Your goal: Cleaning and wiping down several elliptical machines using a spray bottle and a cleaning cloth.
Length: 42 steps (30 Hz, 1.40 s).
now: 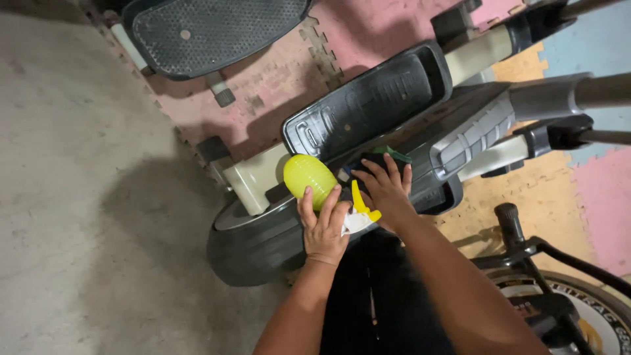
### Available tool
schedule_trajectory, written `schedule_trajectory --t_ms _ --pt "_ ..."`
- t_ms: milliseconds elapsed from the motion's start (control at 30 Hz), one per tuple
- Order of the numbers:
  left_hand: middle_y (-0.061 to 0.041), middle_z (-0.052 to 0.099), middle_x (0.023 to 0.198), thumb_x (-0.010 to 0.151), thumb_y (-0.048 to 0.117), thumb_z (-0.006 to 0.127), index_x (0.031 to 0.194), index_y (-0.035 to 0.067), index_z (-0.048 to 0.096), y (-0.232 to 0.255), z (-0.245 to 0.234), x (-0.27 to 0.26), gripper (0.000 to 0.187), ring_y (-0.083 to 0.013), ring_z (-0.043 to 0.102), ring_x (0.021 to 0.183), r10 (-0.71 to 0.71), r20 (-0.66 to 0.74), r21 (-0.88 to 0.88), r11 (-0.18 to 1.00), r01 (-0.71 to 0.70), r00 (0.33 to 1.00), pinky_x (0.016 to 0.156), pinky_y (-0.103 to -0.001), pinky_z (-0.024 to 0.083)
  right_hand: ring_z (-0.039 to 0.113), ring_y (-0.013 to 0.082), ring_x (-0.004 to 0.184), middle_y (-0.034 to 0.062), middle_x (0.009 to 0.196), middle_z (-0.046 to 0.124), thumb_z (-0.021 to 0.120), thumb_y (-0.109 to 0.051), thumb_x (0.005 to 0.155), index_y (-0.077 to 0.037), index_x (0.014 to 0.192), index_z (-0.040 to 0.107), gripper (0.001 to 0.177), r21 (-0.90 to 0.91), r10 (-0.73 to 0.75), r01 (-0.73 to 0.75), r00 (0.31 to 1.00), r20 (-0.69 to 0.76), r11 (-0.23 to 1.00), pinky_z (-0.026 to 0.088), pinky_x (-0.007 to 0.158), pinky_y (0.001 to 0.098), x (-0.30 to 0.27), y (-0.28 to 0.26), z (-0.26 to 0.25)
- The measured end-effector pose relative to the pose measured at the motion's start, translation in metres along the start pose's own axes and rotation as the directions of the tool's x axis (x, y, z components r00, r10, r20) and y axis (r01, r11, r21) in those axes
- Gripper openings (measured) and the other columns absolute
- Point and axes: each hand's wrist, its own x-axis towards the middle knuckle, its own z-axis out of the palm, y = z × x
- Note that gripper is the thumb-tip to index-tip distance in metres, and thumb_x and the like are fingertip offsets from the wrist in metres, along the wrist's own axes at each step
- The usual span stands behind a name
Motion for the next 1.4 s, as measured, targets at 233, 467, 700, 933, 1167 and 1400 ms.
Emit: schedule_trajectory --t_ms 233,467,700,933,1167,1400 --pt "0.002 0.051 0.152 0.078 0.016 0.077 0.114 0.020 0.065 -0.002 0.004 -0.004 0.038 -0.0447 0.022 0.151 -0.021 0.011 0.023 1.000 0.020 1.000 0.120 -0.069 0.024 0.017 0.0384 0.152 0.0000 0.157 0.039 0.062 -0.035 0.093 -0.031 0.143 0.052 0.051 0.028 0.019 -0.020 0.999 0.045 0.999 0.003 0.116 0.0707 0.001 -0.004 -0.005" --pt "0.003 0.054 0.149 0.080 0.019 0.077 0.110 0.020 0.067 -0.001 0.009 -0.003 0.032 -0.0451 0.025 0.149 -0.043 -0.001 0.034 0.999 0.043 0.999 0.119 -0.069 0.026 0.025 0.0341 0.149 -0.0015 0.150 0.048 0.063 -0.035 0.091 -0.030 0.141 0.055 0.051 0.007 -0.033 0.032 0.997 0.075 0.999 0.007 0.117 0.0702 0.010 0.001 -0.015" --pt "0.001 0.059 0.146 0.082 0.020 0.073 0.106 0.019 0.069 -0.001 0.000 -0.002 0.024 -0.0447 0.030 0.147 -0.021 -0.034 0.022 1.000 0.022 0.999 0.118 -0.066 0.027 0.045 0.0339 0.137 0.0035 0.140 0.060 0.063 -0.044 0.093 -0.024 0.138 0.061 0.049 0.025 -0.307 0.306 0.945 0.112 0.952 0.023 0.115 0.0616 0.038 0.038 -0.026" --pt "-0.002 0.060 0.148 0.086 0.006 0.078 0.104 0.012 0.057 0.037 0.005 0.016 0.028 -0.0474 0.034 0.153 -0.085 -0.223 -0.093 0.994 0.066 0.971 0.123 -0.065 0.027 0.057 0.0337 0.127 0.0092 0.135 0.065 0.055 -0.050 0.098 -0.017 0.133 0.066 0.050 -0.004 -0.353 0.361 0.912 0.208 0.932 0.035 0.111 0.0544 0.068 0.145 -0.049" --pt "-0.006 0.062 0.143 0.089 0.017 0.082 0.111 0.015 0.047 0.045 0.046 0.038 0.040 -0.0432 0.035 0.151 -0.094 -0.345 -0.057 0.995 0.079 0.934 0.125 -0.064 0.026 0.052 0.0341 0.133 0.0121 0.143 0.058 0.042 -0.047 0.105 -0.016 0.134 0.065 0.049 -0.182 0.119 -0.041 0.890 0.441 0.982 0.036 0.110 0.0579 0.115 0.343 -0.038" --pt "-0.008 0.061 0.137 0.098 0.029 0.074 0.121 0.016 0.047 0.028 0.075 0.038 0.038 -0.0445 0.039 0.148 -0.096 -0.398 -0.045 0.995 0.085 0.912 0.123 -0.062 0.039 0.044 0.0392 0.137 0.0077 0.153 0.050 0.035 -0.041 0.105 -0.030 0.150 0.051 0.049 -0.468 0.519 -0.292 0.704 0.485 0.834 0.031 0.111 0.0627 0.168 0.312 -0.071"
